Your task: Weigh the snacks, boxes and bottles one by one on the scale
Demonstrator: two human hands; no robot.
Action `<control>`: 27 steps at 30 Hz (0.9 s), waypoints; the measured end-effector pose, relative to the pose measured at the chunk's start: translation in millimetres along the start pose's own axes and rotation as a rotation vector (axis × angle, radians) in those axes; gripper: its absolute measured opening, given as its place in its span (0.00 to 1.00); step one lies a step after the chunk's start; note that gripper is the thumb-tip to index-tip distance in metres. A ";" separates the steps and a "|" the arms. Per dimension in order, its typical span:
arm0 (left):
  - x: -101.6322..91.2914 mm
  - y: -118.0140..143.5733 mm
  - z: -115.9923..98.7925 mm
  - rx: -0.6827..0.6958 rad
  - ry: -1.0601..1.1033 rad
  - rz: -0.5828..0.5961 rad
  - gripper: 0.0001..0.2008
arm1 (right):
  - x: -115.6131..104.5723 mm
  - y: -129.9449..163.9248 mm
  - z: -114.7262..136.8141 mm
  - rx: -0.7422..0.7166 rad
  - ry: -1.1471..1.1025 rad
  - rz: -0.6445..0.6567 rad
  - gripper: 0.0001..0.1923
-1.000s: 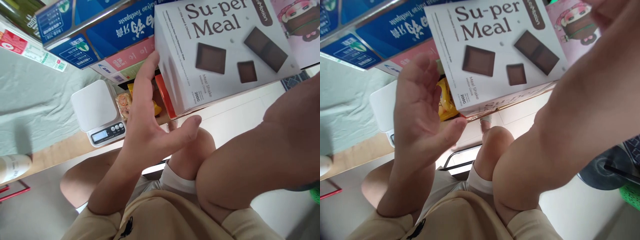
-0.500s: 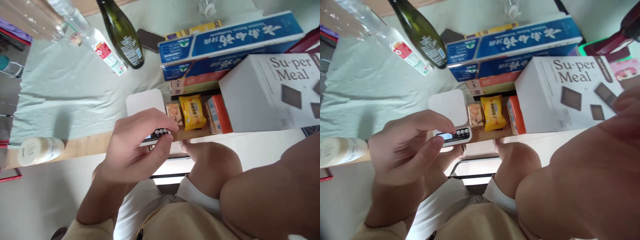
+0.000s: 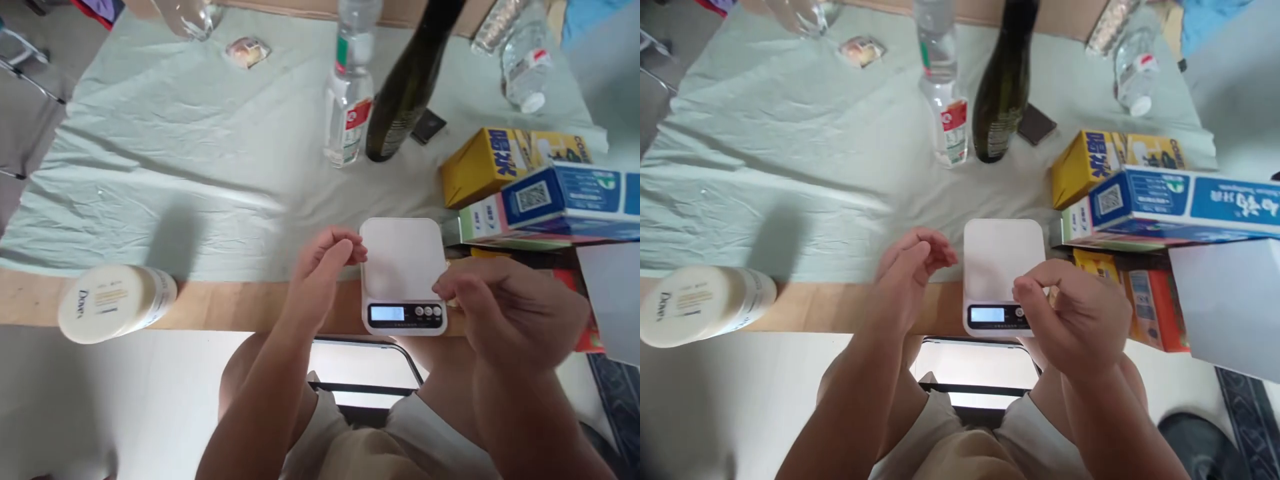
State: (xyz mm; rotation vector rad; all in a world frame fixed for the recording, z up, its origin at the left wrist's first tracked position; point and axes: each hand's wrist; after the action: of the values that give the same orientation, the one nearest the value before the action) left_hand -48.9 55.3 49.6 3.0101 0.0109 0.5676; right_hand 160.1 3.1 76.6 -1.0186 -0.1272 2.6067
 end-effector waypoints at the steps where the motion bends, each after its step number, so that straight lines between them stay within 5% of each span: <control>1: -3.7 -1.5 -2.0 -0.054 0.086 -0.024 0.12 | 8.9 -7.2 5.3 -0.022 0.008 0.010 0.14; 6: -21.9 -20.5 -10.4 -0.216 0.348 -0.168 0.17 | 63.0 -60.7 32.0 0.105 -0.152 0.088 0.08; 11: -28.4 -34.6 -8.8 -0.291 0.527 -0.212 0.21 | 109.1 -120.5 50.1 0.199 -0.182 0.065 0.25; 20: -36.3 -35.4 -16.7 -0.266 0.587 -0.266 0.21 | 133.3 -166.1 61.5 0.164 0.004 0.167 0.45; 27: -41.4 -38.3 -17.8 -0.288 0.613 -0.272 0.21 | 150.1 -182.2 72.3 0.172 0.096 0.114 0.41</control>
State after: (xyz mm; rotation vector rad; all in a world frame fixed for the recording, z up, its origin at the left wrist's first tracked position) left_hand -93.6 94.0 48.1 2.3938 0.3341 1.2944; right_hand 59.3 228.3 70.7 -1.1152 0.1796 2.6085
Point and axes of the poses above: each hand's wrist, its own y-axis away from the middle knuckle, its own x-axis out of the palm, z = x × y, and after that the axes turned 14 degrees about x, right-handed
